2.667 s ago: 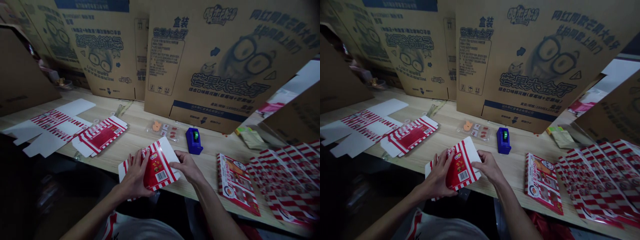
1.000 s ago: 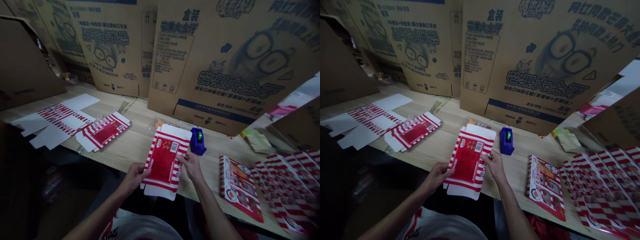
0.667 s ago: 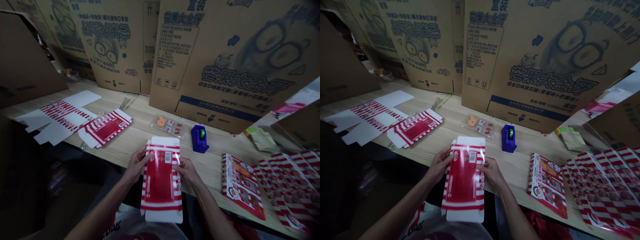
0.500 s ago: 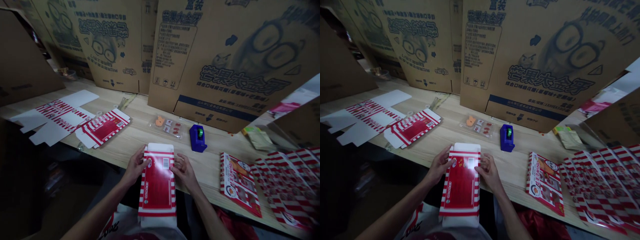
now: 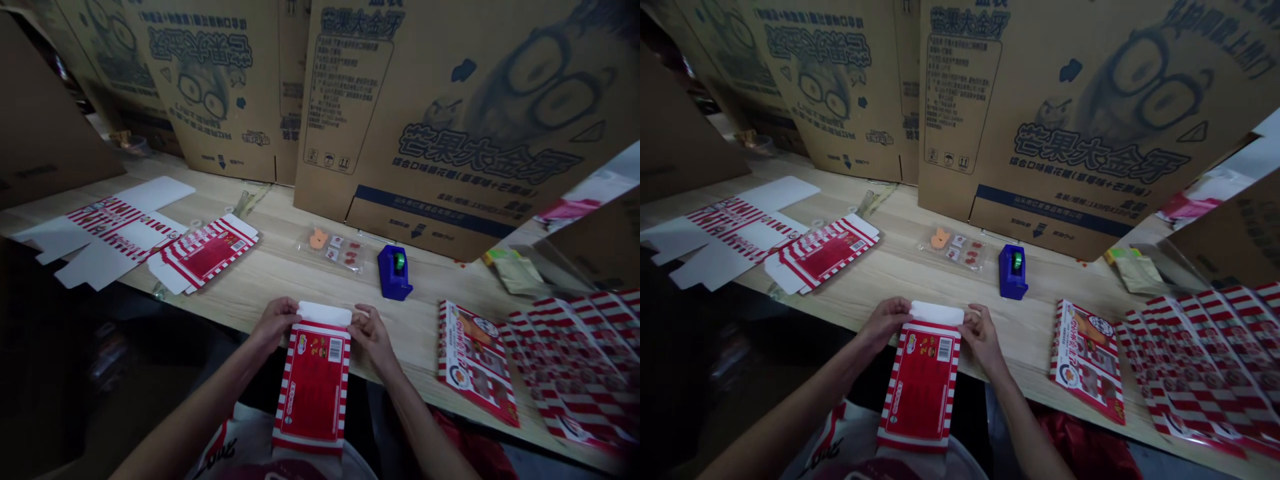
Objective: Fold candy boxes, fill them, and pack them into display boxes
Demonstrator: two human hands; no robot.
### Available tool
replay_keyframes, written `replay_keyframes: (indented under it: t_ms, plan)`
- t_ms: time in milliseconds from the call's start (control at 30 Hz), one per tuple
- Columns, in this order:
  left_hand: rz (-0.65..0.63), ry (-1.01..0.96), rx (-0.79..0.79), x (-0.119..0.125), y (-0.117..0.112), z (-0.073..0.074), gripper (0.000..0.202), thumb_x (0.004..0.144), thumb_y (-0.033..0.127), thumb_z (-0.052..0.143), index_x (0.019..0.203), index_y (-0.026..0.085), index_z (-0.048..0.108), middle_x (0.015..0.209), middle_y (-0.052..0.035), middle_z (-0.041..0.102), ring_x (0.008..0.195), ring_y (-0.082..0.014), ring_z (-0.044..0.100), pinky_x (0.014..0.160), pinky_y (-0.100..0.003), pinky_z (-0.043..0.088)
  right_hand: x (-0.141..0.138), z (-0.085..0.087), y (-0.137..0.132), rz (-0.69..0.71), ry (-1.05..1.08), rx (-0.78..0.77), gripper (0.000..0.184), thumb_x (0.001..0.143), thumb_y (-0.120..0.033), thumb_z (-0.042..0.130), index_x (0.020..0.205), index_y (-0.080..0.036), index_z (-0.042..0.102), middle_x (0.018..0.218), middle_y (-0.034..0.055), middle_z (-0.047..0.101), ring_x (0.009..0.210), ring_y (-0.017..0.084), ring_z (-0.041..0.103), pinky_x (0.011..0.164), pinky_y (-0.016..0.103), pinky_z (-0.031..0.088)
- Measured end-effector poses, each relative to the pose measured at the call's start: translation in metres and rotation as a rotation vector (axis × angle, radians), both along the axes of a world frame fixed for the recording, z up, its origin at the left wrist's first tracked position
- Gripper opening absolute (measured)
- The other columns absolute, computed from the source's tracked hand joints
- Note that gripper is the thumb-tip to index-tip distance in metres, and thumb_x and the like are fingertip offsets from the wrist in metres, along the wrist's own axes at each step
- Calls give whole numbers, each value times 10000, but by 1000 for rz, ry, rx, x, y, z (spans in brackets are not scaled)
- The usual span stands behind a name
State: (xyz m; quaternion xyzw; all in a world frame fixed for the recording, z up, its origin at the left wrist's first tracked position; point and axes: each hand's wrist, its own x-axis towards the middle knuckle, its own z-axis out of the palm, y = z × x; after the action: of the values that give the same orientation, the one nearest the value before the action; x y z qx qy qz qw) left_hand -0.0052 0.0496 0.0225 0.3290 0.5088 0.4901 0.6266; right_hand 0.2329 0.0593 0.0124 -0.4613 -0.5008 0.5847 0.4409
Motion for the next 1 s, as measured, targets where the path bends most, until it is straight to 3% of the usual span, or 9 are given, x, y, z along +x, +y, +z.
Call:
replay_keyframes:
  t_ms: [67, 167, 300, 367, 500, 633, 767, 900, 1000]
  plan:
    - [-57, 10, -6, -1, 5, 0, 285, 544, 233, 781, 789, 143, 665, 573, 38, 587, 483, -103, 536, 477, -196, 397, 3, 2, 3, 87, 14, -32, 480, 709, -375, 772, 1140, -239, 610, 780, -19, 635, 688, 143, 609, 674, 264, 495]
    - [-129, 52, 37, -5, 6, -1, 229, 555, 248, 789, 724, 133, 687, 625, -1, 618, 579, -133, 580, 554, -227, 449, 7, 4, 2, 207, -72, 17, 251, 776, -391, 712, 937, -198, 701, 834, 23, 658, 764, 169, 631, 725, 287, 497]
    - [-183, 212, 182, -11, -2, 0, 168, 643, 298, 768, 700, 146, 722, 788, -47, 661, 773, -166, 600, 687, -240, 462, 7, 3, -9, 171, -194, 195, 204, 842, -386, 645, 910, -211, 725, 958, 66, 688, 904, 205, 640, 801, 310, 504]
    - [-257, 302, 219, -11, -5, 3, 238, 735, 368, 691, 690, 135, 704, 727, -41, 647, 699, -155, 576, 637, -239, 438, 6, 3, -13, 162, -260, 235, 203, 848, -378, 638, 929, -210, 720, 982, 75, 695, 909, 211, 645, 789, 307, 513]
    - [-311, 341, 200, -2, 3, 12, 383, 793, 462, 590, 602, 130, 600, 544, 19, 514, 532, -108, 457, 527, -219, 347, 6, 10, 1, 155, -493, 265, 242, 864, -370, 591, 926, -176, 722, 759, 51, 693, 672, 183, 621, 618, 273, 479]
    - [-379, 335, 191, 6, 18, 19, 435, 774, 499, 577, 525, 148, 510, 472, 46, 418, 448, -85, 381, 451, -209, 274, 3, 35, 32, 386, -680, 321, 285, 827, -314, 623, 1068, -188, 708, 809, 53, 720, 658, 178, 612, 625, 266, 445]
    - [-418, 348, 183, 4, 25, 22, 485, 759, 496, 580, 438, 171, 418, 409, 64, 319, 393, -69, 307, 418, -213, 226, -2, 51, 45, 583, -736, 418, 207, 882, -299, 553, 862, -192, 729, 776, 49, 707, 679, 173, 604, 670, 268, 421]
    - [-416, 326, 162, -5, 23, 24, 472, 758, 488, 582, 448, 163, 437, 426, 55, 355, 420, -75, 348, 438, -210, 271, 4, 41, 42, 494, -408, 185, 403, 894, -494, 527, 756, -153, 693, 679, 21, 640, 631, 152, 557, 607, 250, 424]
    - [-441, 295, 137, -11, 21, 25, 418, 756, 466, 599, 510, 132, 548, 475, 26, 465, 473, -99, 444, 494, -221, 359, 11, 33, 34, 408, -233, -24, 492, 867, -572, 534, 700, -132, 677, 590, 0, 581, 552, 124, 509, 554, 241, 414]
